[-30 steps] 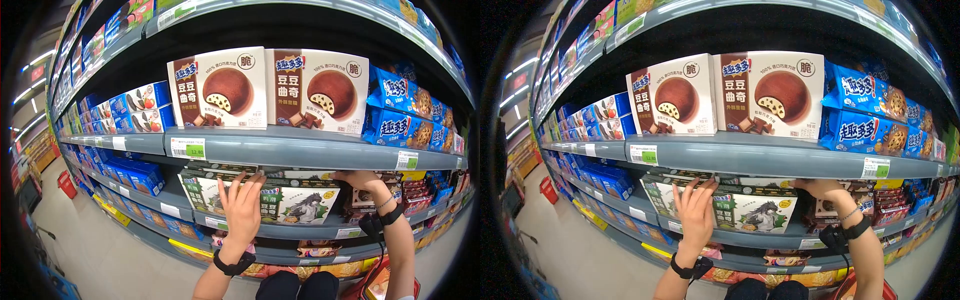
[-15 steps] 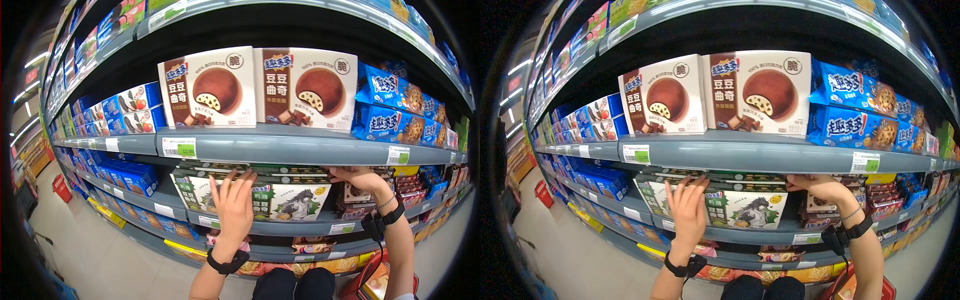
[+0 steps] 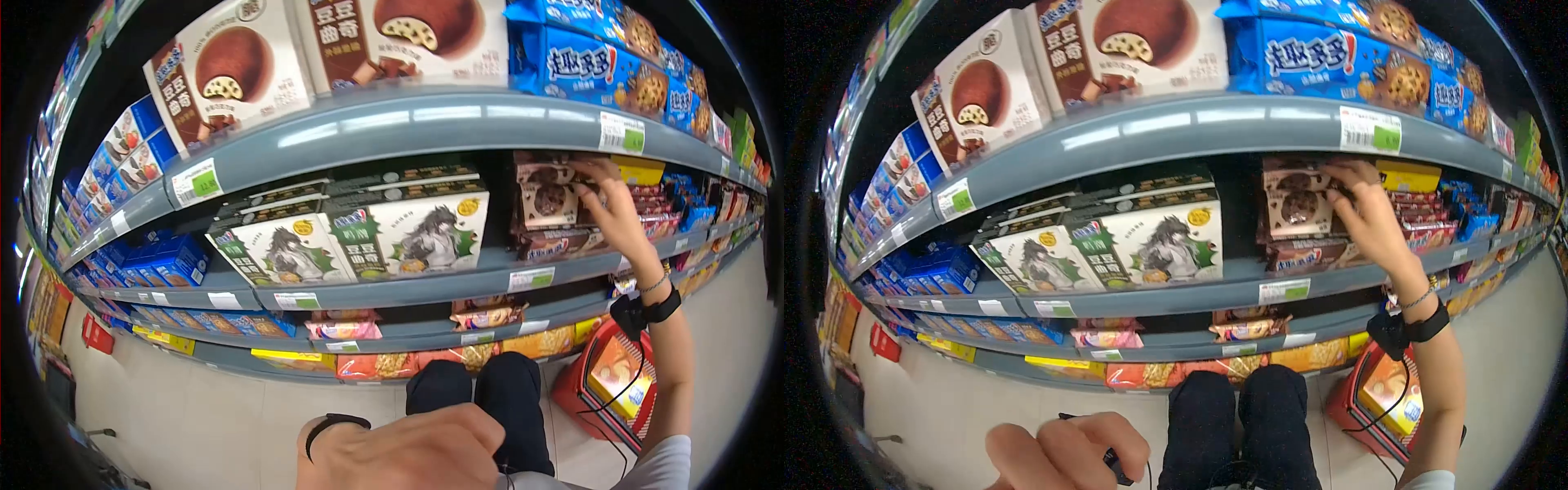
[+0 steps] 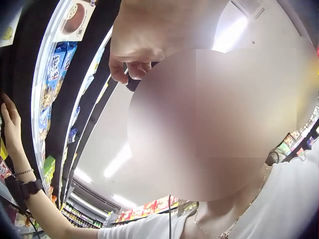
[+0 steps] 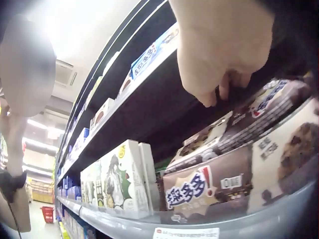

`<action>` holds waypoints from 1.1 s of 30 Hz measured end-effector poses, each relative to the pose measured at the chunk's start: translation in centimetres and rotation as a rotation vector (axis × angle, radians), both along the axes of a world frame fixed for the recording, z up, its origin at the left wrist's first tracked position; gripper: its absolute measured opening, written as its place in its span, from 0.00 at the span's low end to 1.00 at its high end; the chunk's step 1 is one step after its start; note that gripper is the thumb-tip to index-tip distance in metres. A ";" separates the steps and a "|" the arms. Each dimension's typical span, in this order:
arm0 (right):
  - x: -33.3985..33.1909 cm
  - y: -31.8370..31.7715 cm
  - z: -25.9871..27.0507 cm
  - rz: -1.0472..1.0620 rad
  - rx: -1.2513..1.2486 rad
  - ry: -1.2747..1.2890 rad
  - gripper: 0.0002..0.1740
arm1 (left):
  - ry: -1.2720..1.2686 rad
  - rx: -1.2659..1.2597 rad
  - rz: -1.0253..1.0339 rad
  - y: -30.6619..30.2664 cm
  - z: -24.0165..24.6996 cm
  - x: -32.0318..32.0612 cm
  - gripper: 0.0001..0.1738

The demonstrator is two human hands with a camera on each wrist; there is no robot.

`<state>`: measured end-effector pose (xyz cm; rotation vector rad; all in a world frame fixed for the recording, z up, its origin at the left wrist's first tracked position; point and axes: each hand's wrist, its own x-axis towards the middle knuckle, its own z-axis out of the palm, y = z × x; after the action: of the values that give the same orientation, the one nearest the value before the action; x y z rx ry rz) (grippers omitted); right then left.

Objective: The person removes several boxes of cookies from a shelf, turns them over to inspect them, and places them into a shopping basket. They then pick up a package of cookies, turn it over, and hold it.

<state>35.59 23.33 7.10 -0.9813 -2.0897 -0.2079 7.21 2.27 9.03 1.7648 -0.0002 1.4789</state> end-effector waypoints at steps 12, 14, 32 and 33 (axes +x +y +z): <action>9.4 1.4 -4.7 -0.305 0.129 0.102 0.13 | 0.069 -0.105 -0.433 1.3 0.8 4.8 0.12; 9.8 1.5 -5.1 -0.400 0.010 0.220 0.14 | 0.069 -0.120 -0.444 1.0 0.4 5.6 0.12; 7.9 -5.1 -5.6 0.085 -0.073 1.014 0.08 | 0.237 -0.879 -0.086 6.9 -14.4 8.3 0.31; 8.0 -6.1 -6.1 0.167 -0.228 1.051 0.06 | 0.143 -1.002 -0.292 6.9 -15.2 8.9 0.35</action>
<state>43.62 17.28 1.02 -0.7753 -1.2081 0.5416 16.15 9.16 -6.18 0.9779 0.4576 0.8737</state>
